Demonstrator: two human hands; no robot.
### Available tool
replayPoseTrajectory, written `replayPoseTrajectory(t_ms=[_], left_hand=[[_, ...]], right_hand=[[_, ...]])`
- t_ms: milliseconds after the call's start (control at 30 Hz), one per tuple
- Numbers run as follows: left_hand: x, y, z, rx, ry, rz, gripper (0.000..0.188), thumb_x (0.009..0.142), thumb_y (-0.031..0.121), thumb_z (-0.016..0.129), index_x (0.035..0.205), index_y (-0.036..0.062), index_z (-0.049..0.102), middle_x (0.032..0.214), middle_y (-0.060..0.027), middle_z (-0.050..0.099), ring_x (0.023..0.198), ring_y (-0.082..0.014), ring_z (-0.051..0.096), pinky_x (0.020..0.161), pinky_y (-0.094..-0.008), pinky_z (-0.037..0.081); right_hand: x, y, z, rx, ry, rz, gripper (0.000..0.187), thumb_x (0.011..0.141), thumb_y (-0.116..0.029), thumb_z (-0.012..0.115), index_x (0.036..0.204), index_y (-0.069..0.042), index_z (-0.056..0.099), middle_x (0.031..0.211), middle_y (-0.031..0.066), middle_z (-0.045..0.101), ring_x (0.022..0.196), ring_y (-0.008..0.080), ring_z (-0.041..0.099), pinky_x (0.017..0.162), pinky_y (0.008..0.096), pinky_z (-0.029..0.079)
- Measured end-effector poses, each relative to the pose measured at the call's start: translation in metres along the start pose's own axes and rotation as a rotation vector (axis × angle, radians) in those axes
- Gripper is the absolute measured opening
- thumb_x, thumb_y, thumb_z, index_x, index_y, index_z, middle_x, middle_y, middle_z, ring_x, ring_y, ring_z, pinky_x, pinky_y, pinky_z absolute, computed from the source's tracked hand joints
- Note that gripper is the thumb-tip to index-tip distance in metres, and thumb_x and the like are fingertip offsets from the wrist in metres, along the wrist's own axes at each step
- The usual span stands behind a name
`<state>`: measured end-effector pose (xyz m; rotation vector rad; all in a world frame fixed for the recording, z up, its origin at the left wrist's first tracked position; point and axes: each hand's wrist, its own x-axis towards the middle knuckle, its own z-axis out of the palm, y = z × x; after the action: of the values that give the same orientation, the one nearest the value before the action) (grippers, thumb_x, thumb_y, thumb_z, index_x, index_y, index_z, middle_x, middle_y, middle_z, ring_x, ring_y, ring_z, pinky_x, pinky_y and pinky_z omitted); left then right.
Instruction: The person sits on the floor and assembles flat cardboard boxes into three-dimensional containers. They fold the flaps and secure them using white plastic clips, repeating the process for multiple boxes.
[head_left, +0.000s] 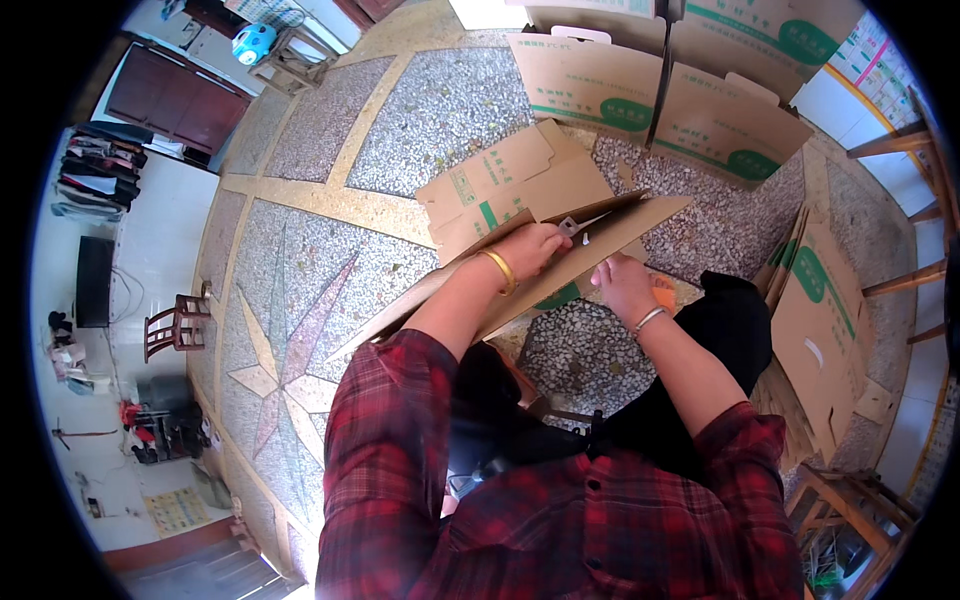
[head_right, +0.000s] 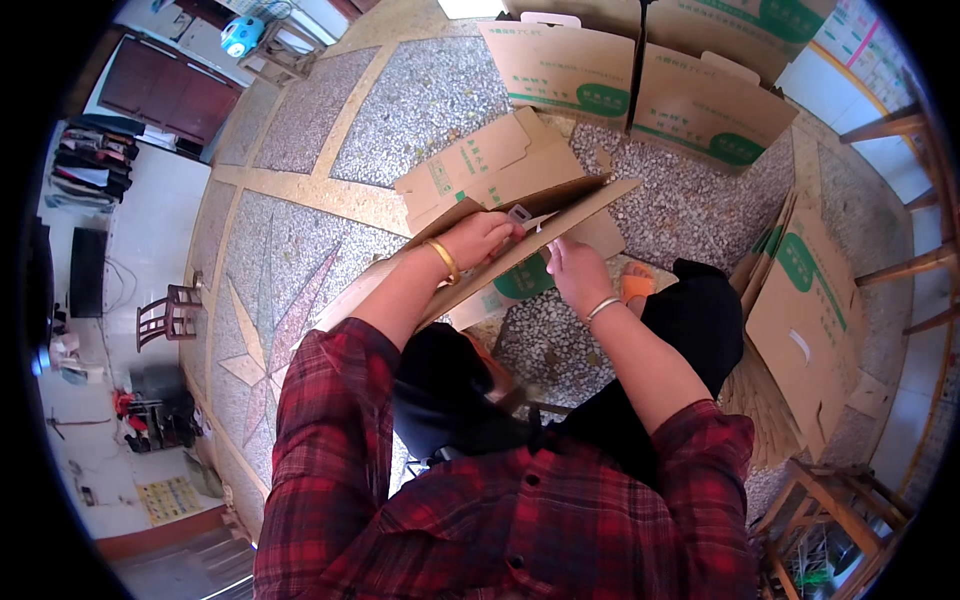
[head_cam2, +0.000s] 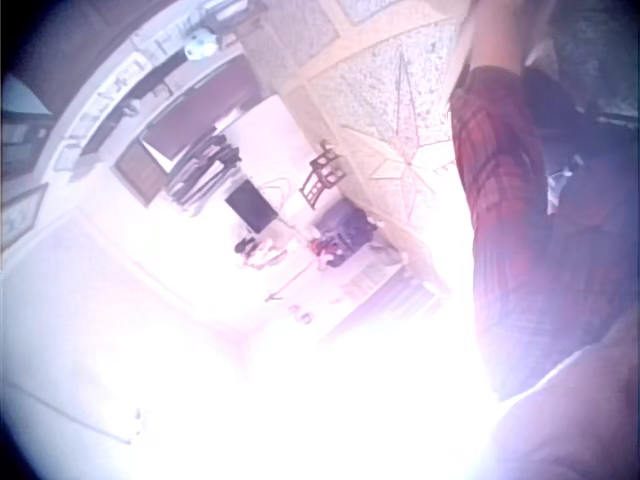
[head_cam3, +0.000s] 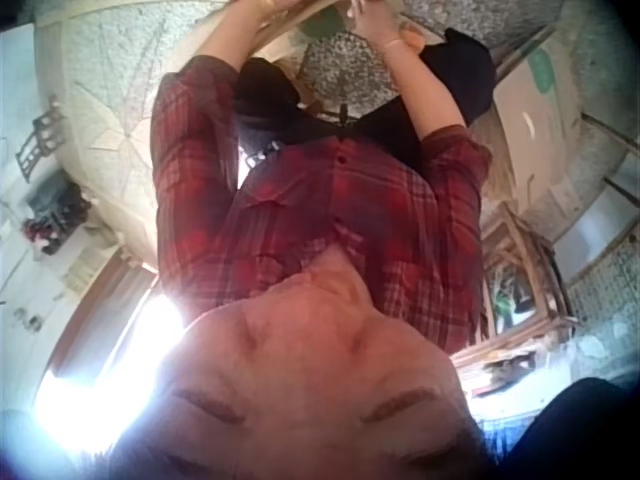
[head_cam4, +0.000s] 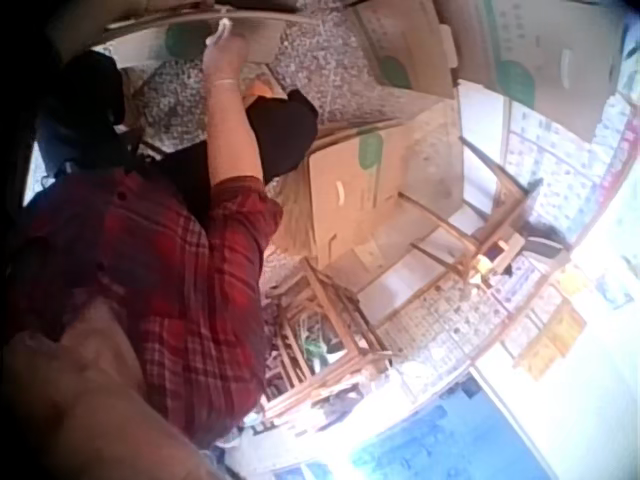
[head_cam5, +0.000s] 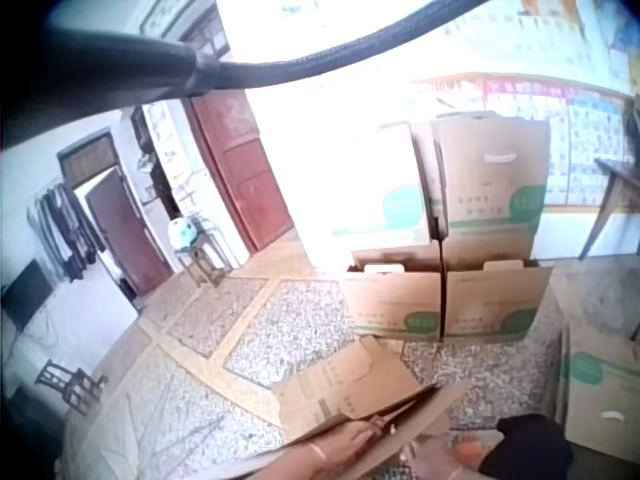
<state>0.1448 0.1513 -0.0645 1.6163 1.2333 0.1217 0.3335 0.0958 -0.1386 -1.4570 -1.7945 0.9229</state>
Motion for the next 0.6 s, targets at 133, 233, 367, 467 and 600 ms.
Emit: replayPoseTrajectory(t_ms=[133,233,367,467,600], left_hand=[[0.017,-0.025,0.014,0.177,0.189,0.283,0.025,0.089,0.019,0.045,0.097,0.003,0.063,0.077,-0.0097,0.064,0.062,-0.0163,0.058,0.06,-0.0303,0.048],[0.013,-0.015,0.01,0.234,0.175,0.184,0.025,0.088,0.019,0.047,0.096,0.002,0.063,0.079,-0.0118,0.065,0.065,-0.0182,0.06,0.062,-0.0309,0.048],[0.017,-0.009,0.017,0.322,0.179,0.275,0.024,0.087,0.02,0.048,0.093,0.0018,0.064,0.077,-0.0135,0.064,0.065,-0.0201,0.06,0.063,-0.0312,0.048],[0.018,-0.004,0.018,0.337,0.185,0.207,0.023,0.086,0.018,0.049,0.091,0.0011,0.064,0.078,-0.0137,0.064,0.07,-0.0242,0.062,0.067,-0.033,0.048],[0.017,0.004,0.016,0.148,0.248,0.05,0.021,0.086,0.015,0.049,0.096,0.0027,0.063,0.078,-0.0125,0.064,0.073,-0.0267,0.062,0.069,-0.0344,0.048]], right_hand=[[0.007,0.003,0.005,-0.17,0.046,0.012,0.016,0.087,-0.015,0.043,0.091,-0.002,0.051,0.07,0.0205,0.058,0.068,0.0391,0.056,0.063,0.0469,0.044],[0.004,-0.02,0.002,-0.271,0.04,-0.009,0.014,0.083,-0.012,0.046,0.086,-0.001,0.054,0.071,0.0201,0.058,0.069,0.038,0.056,0.064,0.0459,0.045],[0.008,-0.001,0.016,-0.378,0.056,-0.198,0.012,0.077,-0.011,0.05,0.077,0.0,0.057,0.071,0.0194,0.058,0.069,0.0364,0.056,0.065,0.0446,0.046],[0.009,0.006,0.019,-0.367,0.052,-0.209,0.013,0.076,-0.011,0.051,0.075,0.0,0.057,0.071,0.0193,0.058,0.07,0.0356,0.057,0.065,0.0441,0.046],[0.007,0.012,0.014,-0.318,0.08,-0.193,0.014,0.078,-0.012,0.05,0.076,0.0,0.057,0.071,0.0199,0.058,0.069,0.0359,0.056,0.064,0.0444,0.046]])
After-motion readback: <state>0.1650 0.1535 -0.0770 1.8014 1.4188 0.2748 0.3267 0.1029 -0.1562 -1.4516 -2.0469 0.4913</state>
